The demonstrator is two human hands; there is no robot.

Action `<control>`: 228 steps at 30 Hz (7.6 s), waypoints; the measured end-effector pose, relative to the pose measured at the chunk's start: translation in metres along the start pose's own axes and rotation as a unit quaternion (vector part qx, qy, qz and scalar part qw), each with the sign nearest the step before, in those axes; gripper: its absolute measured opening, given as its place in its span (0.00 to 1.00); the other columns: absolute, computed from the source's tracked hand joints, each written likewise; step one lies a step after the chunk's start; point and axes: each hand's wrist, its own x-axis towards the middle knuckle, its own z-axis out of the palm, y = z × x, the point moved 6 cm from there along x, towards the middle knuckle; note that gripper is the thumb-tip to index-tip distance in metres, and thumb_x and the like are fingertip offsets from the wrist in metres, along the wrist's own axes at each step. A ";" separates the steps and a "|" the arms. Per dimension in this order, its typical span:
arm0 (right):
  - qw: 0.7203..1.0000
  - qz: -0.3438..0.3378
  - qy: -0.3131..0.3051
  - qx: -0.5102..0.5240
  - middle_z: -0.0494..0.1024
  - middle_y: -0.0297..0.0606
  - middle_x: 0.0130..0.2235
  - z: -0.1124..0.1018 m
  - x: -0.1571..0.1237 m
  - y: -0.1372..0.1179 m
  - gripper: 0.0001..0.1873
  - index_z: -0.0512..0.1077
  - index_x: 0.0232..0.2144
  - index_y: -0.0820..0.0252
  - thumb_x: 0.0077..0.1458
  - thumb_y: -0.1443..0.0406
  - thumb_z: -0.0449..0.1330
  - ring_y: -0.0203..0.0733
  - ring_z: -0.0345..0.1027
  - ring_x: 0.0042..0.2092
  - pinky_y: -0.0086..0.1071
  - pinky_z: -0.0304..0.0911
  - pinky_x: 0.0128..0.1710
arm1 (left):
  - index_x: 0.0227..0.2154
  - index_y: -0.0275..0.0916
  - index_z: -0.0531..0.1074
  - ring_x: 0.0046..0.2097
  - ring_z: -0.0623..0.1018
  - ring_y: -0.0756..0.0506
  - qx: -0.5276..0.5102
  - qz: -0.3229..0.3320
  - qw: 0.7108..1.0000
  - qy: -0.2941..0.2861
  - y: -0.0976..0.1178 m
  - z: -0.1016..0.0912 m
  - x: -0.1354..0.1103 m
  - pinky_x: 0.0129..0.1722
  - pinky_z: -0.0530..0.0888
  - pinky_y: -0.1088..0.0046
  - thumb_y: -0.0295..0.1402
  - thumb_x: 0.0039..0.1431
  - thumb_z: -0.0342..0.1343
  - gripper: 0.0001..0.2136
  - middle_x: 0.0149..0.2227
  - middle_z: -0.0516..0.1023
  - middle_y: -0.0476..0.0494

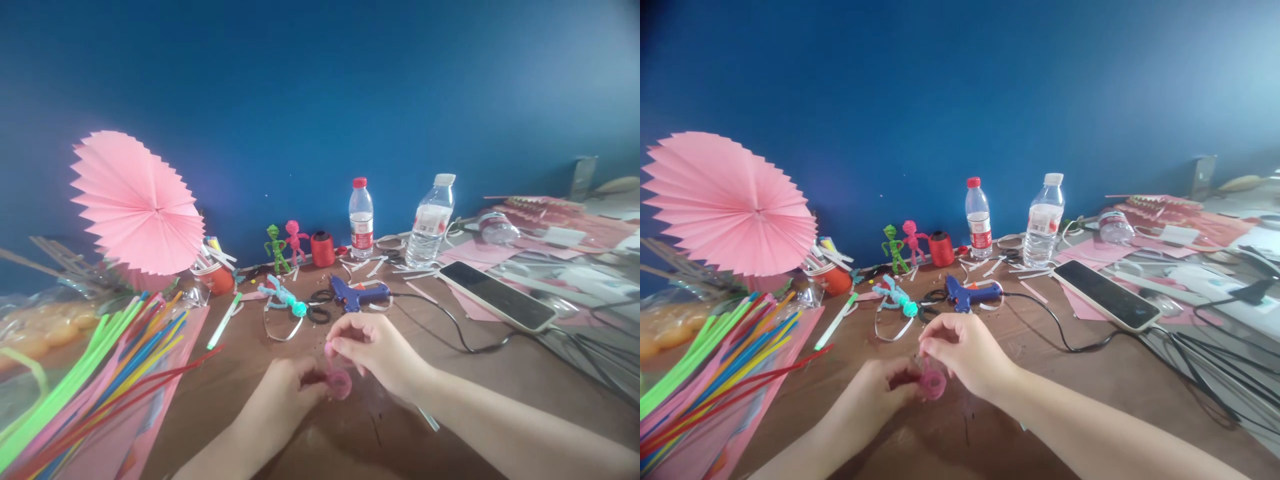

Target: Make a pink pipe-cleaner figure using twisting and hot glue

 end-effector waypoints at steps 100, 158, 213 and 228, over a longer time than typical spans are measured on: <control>0.944 -0.231 0.082 -0.222 0.76 0.34 0.31 0.006 -0.013 0.001 0.15 0.74 0.31 0.57 0.48 0.78 0.54 0.37 0.69 0.35 0.35 0.59 0.50 | 0.30 0.36 0.71 0.15 0.55 0.63 -0.467 -0.056 0.880 0.064 -0.019 -0.004 0.007 0.15 0.49 0.85 0.36 0.51 0.60 0.09 0.23 0.68 0.55; 0.984 -0.110 0.117 -0.078 0.76 0.34 0.29 -0.004 -0.015 0.013 0.03 0.72 0.30 0.58 0.52 0.68 0.57 0.37 0.69 0.30 0.27 0.64 0.30 | 0.32 0.41 0.73 0.35 0.78 0.48 0.097 0.227 0.955 0.168 0.009 -0.012 -0.019 0.36 0.73 0.76 0.23 0.49 0.59 0.09 0.34 0.79 0.48; 0.945 -0.279 0.093 -0.140 0.75 0.34 0.32 0.004 -0.029 -0.002 0.12 0.73 0.30 0.56 0.45 0.77 0.62 0.36 0.70 0.32 0.23 0.66 0.31 | 0.36 0.45 0.72 0.37 0.78 0.47 0.017 0.110 0.982 0.150 0.000 -0.009 -0.016 0.38 0.73 0.75 0.33 0.52 0.58 0.07 0.36 0.79 0.51; 0.935 -0.308 0.084 -0.153 0.75 0.36 0.32 0.005 -0.032 -0.007 0.10 0.73 0.28 0.58 0.46 0.77 0.61 0.36 0.70 0.32 0.24 0.65 0.33 | 0.33 0.45 0.73 0.35 0.77 0.48 0.033 0.118 0.978 0.167 0.000 -0.007 -0.018 0.37 0.72 0.75 0.34 0.51 0.59 0.05 0.35 0.79 0.52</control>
